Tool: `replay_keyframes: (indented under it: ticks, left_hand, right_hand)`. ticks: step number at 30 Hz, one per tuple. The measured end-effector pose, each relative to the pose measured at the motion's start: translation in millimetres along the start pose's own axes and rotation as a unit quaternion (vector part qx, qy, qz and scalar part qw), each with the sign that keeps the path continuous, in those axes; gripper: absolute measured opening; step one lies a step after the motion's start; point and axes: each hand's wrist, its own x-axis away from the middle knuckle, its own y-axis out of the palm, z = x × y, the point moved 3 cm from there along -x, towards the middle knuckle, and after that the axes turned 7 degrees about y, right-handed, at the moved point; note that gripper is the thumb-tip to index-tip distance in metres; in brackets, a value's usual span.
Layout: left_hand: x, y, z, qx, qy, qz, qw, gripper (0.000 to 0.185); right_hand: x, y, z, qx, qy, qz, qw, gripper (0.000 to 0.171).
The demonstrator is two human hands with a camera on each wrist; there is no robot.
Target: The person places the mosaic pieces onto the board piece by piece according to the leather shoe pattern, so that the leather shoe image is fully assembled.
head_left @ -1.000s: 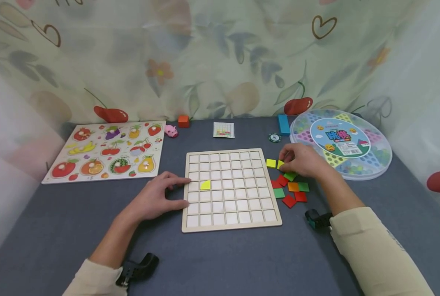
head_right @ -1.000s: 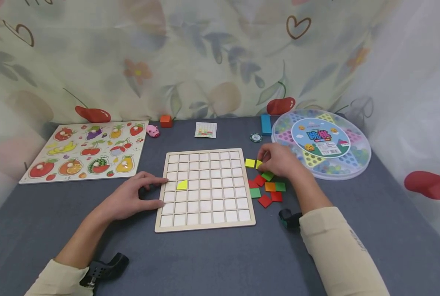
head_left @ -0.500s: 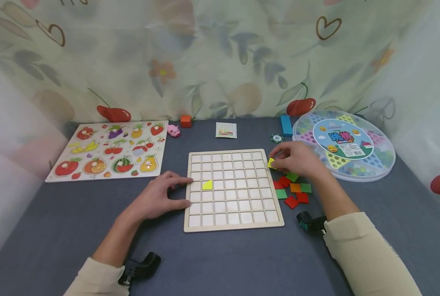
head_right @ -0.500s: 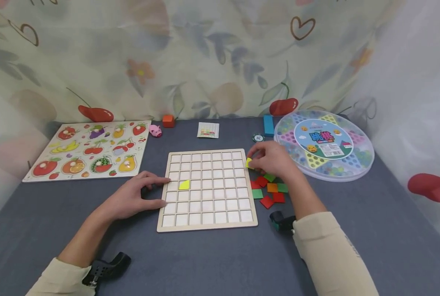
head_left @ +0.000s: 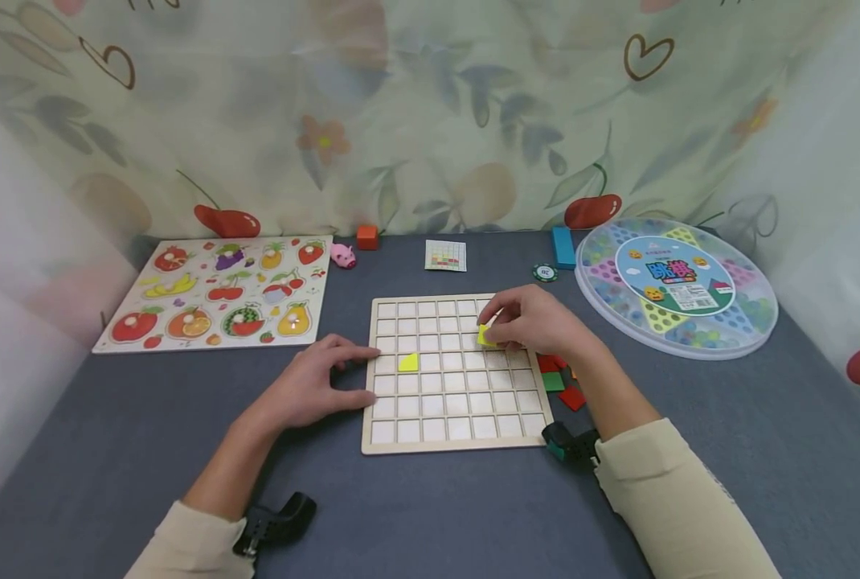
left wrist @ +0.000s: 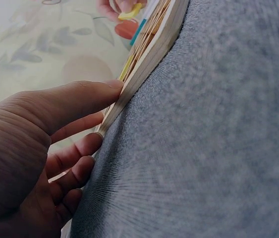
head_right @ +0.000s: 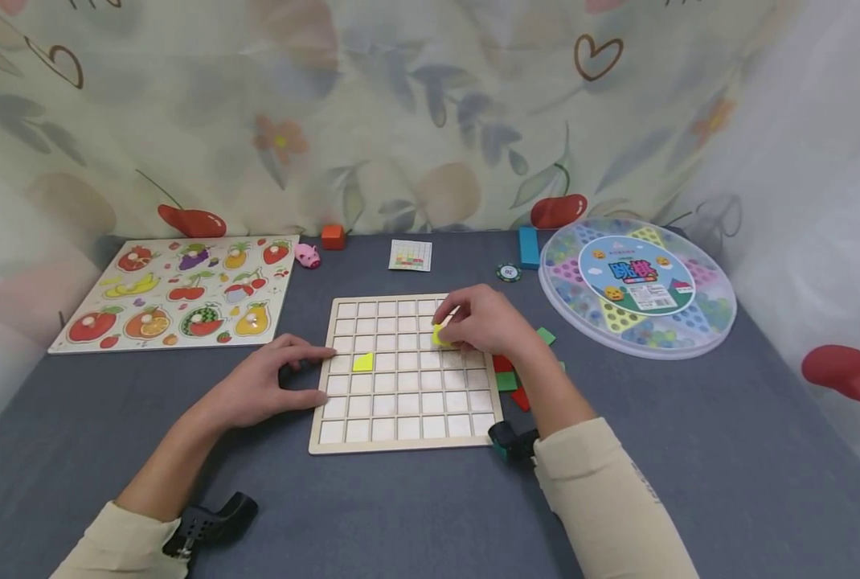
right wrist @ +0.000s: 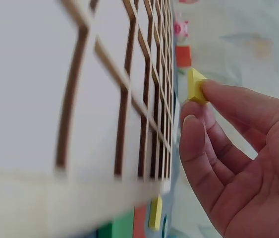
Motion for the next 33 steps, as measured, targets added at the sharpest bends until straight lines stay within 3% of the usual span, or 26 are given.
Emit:
replay_keyframes:
  ticks: [13, 24, 33]
  left_hand:
    - [-0.4, 0.6, 1.4, 0.002, 0.000, -0.004, 1.0000, 0.059]
    - [0.9, -0.8, 1.8, -0.002, -0.008, -0.001, 1.0000, 0.059]
    - [0.6, -0.3, 0.9, -0.003, 0.002, -0.005, 1.0000, 0.059]
  right_hand:
    - [-13, 40, -24, 0.057, 0.004, -0.043, 0.997, 0.008]
    - [-13, 44, -35, 0.125, 0.000, -0.031, 0.992, 0.006]
    - [-8, 30, -27, 0.090, 0.004, -0.042, 0.995, 0.013]
